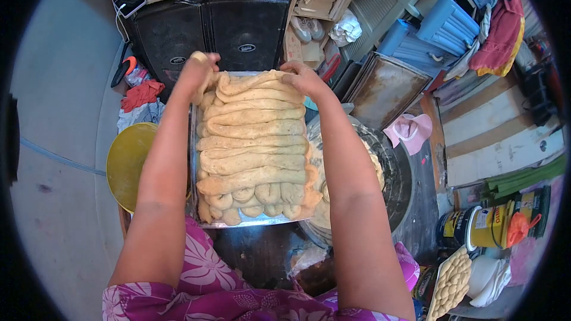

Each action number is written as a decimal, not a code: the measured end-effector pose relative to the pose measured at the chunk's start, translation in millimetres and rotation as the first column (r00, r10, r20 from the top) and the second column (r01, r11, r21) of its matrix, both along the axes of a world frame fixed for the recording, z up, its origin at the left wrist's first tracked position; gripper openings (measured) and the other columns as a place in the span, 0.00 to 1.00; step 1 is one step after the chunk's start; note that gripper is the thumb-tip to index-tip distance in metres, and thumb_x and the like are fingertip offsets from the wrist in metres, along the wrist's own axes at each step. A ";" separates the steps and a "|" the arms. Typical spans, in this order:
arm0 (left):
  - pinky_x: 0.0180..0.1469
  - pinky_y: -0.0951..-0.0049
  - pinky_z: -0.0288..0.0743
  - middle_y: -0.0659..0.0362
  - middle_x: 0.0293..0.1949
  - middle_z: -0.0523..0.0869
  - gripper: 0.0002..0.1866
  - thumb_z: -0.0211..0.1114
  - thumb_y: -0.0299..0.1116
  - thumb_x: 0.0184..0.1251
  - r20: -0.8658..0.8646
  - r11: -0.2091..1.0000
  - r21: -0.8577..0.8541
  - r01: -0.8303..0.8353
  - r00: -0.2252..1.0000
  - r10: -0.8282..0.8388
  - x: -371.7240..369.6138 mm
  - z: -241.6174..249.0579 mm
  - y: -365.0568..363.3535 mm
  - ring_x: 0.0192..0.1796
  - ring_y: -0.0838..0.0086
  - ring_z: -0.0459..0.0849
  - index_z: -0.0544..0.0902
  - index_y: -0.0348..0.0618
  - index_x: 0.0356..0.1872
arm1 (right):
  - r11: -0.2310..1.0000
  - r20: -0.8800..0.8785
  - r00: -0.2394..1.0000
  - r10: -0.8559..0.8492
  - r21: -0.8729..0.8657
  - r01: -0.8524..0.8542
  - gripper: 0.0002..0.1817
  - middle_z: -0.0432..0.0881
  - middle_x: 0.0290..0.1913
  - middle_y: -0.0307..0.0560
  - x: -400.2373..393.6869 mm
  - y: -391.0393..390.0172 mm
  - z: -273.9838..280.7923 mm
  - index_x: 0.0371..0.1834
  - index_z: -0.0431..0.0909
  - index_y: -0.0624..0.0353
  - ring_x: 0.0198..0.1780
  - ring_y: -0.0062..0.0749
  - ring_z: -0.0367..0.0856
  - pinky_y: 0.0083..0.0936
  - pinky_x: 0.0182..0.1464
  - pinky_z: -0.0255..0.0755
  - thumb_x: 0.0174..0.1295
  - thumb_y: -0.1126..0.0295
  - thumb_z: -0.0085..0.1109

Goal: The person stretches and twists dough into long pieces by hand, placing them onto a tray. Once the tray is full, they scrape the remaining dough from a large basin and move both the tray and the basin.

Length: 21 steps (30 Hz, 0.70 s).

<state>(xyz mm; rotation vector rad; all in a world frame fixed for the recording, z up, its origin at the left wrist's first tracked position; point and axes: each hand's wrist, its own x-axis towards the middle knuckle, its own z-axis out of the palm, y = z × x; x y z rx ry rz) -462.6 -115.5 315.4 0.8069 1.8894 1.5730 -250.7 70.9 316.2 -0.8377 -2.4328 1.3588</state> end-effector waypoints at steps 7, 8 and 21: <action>0.34 0.78 0.71 0.61 0.30 0.80 0.07 0.60 0.31 0.60 -0.169 0.940 0.339 0.040 0.985 0.019 -0.8 34.8 -3.0 0.30 0.78 0.77 0.79 0.42 0.37 | 0.922 -0.330 0.933 -0.140 -0.386 0.002 0.16 0.76 0.37 0.39 -14.3 -4.1 22.0 0.47 0.72 0.61 0.40 0.23 0.74 0.22 0.45 0.68 0.60 0.64 0.57; 0.40 0.77 0.71 0.60 0.29 0.80 0.06 0.63 0.28 0.54 -0.286 0.973 0.213 0.092 0.958 -0.028 -3.7 24.8 0.5 0.33 0.75 0.78 0.79 0.40 0.33 | 0.860 -0.499 0.847 -0.186 -0.500 -0.106 0.15 0.74 0.35 0.38 -13.2 -2.0 23.1 0.46 0.72 0.61 0.38 0.23 0.72 0.22 0.44 0.68 0.60 0.65 0.57; 0.50 0.67 0.71 0.42 0.38 0.82 0.26 0.72 0.38 0.37 -0.422 0.788 -0.611 0.075 0.811 -0.404 -14.9 28.3 -21.0 0.45 0.59 0.82 0.79 0.26 0.37 | 0.949 -0.356 0.896 -0.266 -0.258 0.180 0.15 0.78 0.36 0.41 2.2 19.0 -4.6 0.43 0.74 0.61 0.37 0.24 0.73 0.22 0.42 0.68 0.54 0.68 0.61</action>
